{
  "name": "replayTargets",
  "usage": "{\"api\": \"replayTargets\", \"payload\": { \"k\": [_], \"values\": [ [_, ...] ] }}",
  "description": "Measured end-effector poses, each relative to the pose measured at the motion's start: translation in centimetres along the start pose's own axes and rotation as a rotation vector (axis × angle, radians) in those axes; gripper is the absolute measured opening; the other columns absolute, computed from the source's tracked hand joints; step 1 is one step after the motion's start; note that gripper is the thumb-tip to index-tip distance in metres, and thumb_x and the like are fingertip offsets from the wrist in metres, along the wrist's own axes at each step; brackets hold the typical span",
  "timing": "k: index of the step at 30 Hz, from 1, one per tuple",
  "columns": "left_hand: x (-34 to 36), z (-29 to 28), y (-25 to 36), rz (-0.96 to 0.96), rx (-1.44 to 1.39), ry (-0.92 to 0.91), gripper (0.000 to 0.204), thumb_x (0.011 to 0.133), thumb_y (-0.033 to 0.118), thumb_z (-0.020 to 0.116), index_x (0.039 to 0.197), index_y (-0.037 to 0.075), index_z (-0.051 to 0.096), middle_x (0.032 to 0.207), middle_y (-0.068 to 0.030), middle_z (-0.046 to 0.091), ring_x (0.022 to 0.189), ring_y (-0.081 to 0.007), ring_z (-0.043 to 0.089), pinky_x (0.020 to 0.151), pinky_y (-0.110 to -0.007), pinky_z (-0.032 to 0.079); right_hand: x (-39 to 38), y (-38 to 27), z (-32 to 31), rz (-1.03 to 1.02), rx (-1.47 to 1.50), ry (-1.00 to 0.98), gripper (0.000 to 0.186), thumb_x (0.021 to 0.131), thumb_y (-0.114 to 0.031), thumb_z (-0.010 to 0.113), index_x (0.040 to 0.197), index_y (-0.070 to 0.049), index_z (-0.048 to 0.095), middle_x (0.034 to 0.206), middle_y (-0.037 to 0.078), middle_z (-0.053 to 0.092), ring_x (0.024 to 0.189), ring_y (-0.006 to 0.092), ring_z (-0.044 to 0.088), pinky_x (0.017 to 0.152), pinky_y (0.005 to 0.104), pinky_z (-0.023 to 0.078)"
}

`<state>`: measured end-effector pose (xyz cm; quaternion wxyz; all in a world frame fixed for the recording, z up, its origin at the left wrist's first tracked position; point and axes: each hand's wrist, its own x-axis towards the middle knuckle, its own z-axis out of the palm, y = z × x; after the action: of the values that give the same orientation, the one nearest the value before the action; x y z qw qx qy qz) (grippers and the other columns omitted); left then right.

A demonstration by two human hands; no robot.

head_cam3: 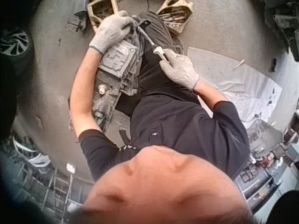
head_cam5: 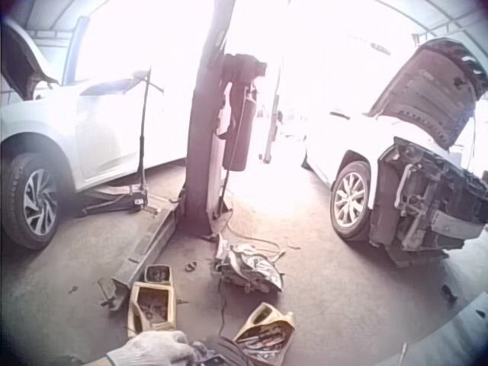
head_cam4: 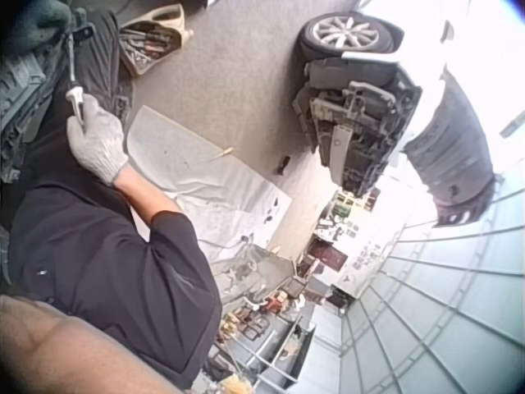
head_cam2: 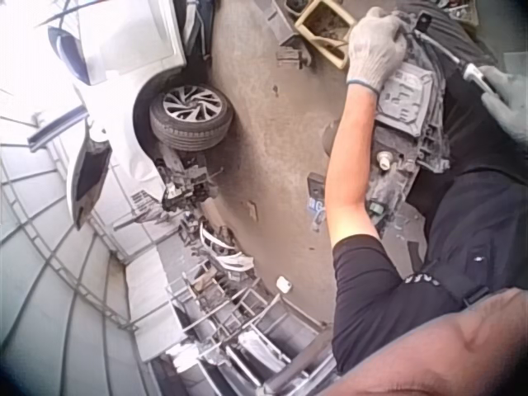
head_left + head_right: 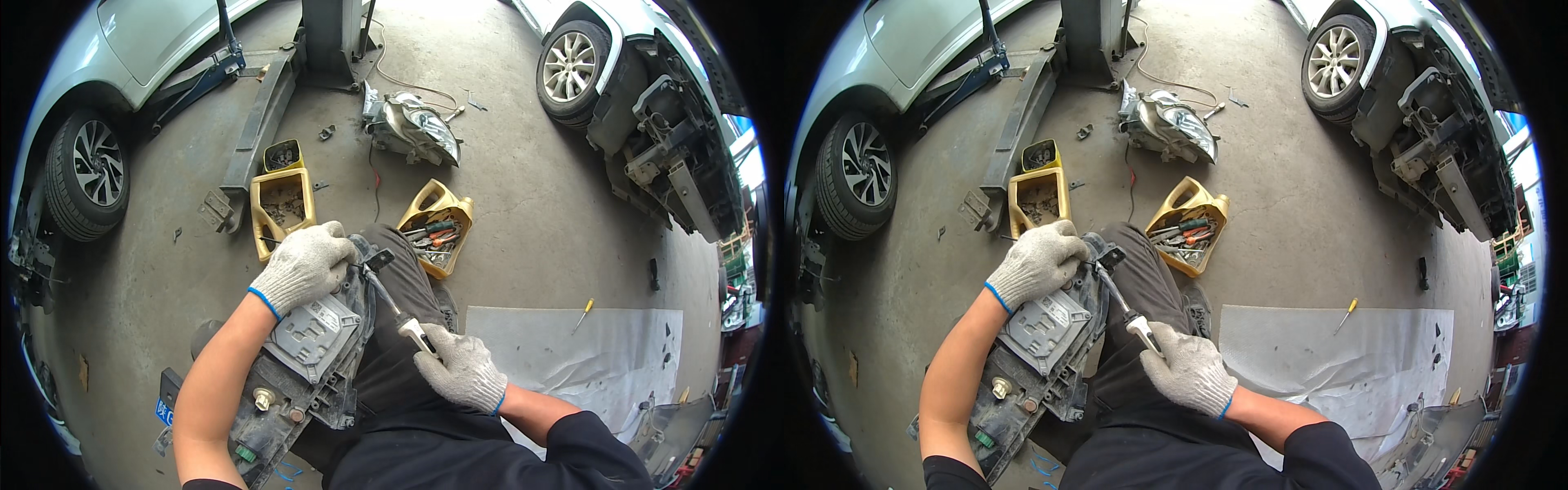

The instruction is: The person sits on the floor and uses a soldering iron to heat and manipulate a plastic car headlight assembly. They repeatedly apply heat to specific areas, reposition the part, and continue soldering different sections.

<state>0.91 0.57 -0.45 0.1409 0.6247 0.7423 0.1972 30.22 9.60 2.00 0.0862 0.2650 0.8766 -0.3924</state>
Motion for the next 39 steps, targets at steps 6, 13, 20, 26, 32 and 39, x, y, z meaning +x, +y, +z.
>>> {"api": "replayTargets", "payload": {
  "k": [6,13,20,26,32,39],
  "values": [
    [0.03,0.02,0.00,0.018,0.001,0.006,0.013,0.086,0.013,0.068,0.095,0.009,0.077,0.099,-0.0113,0.068,0.095,-0.0329,0.071,0.086,-0.043,0.058,0.02,-0.12,0.02,0.016,-0.010,-0.001,0.046,0.100,-0.032,0.058,0.140,-0.009,0.054,0.096,0.021,0.073,0.083,0.0428,0.073,0.077,0.0539,0.056],
    [0.03,-0.19,0.20,0.013,-0.006,-0.004,0.013,0.087,0.013,0.068,0.095,0.008,0.077,0.099,-0.0113,0.068,0.097,-0.0330,0.070,0.087,-0.044,0.057,0.05,-0.31,-0.13,0.019,-0.011,-0.011,0.045,0.100,-0.031,0.057,0.140,-0.011,0.054,0.096,0.021,0.073,0.083,0.0420,0.073,0.077,0.0537,0.056],
    [0.00,-0.19,0.07,0.033,-0.012,0.002,0.012,0.087,0.013,0.069,0.095,0.008,0.077,0.099,-0.0110,0.068,0.097,-0.0334,0.070,0.087,-0.044,0.057,0.08,-0.28,0.02,0.017,-0.007,-0.005,0.045,0.100,-0.032,0.057,0.140,-0.010,0.054,0.096,0.021,0.073,0.083,0.0422,0.073,0.076,0.0537,0.056],
    [0.03,-0.13,0.06,0.037,0.000,-0.001,0.012,0.087,0.013,0.069,0.095,0.008,0.077,0.099,-0.0108,0.068,0.097,-0.0331,0.070,0.087,-0.044,0.057,0.14,0.02,0.59,0.023,0.044,0.059,0.043,0.097,-0.030,0.062,0.137,-0.015,0.060,0.085,0.019,0.072,0.080,0.0441,0.072,0.073,0.0544,0.055],
    [0.03,-0.27,0.13,0.038,-0.002,-0.006,0.012,0.088,0.013,0.070,0.096,0.008,0.077,0.099,-0.0109,0.067,0.097,-0.0327,0.070,0.087,-0.044,0.057,0.18,-0.31,0.43,0.035,0.045,0.044,0.043,0.097,-0.030,0.061,0.138,-0.015,0.060,0.088,0.020,0.073,0.081,0.0448,0.071,0.075,0.0549,0.055],
    [0.01,-0.36,0.18,0.051,0.011,-0.008,0.012,0.088,0.013,0.070,0.097,0.009,0.077,0.100,-0.0110,0.067,0.098,-0.0330,0.070,0.087,-0.044,0.057,0.15,-0.40,0.55,0.043,0.043,0.040,0.044,0.098,-0.030,0.061,0.139,-0.017,0.059,0.090,0.020,0.073,0.083,0.0445,0.072,0.076,0.0546,0.055]
  ]
}}
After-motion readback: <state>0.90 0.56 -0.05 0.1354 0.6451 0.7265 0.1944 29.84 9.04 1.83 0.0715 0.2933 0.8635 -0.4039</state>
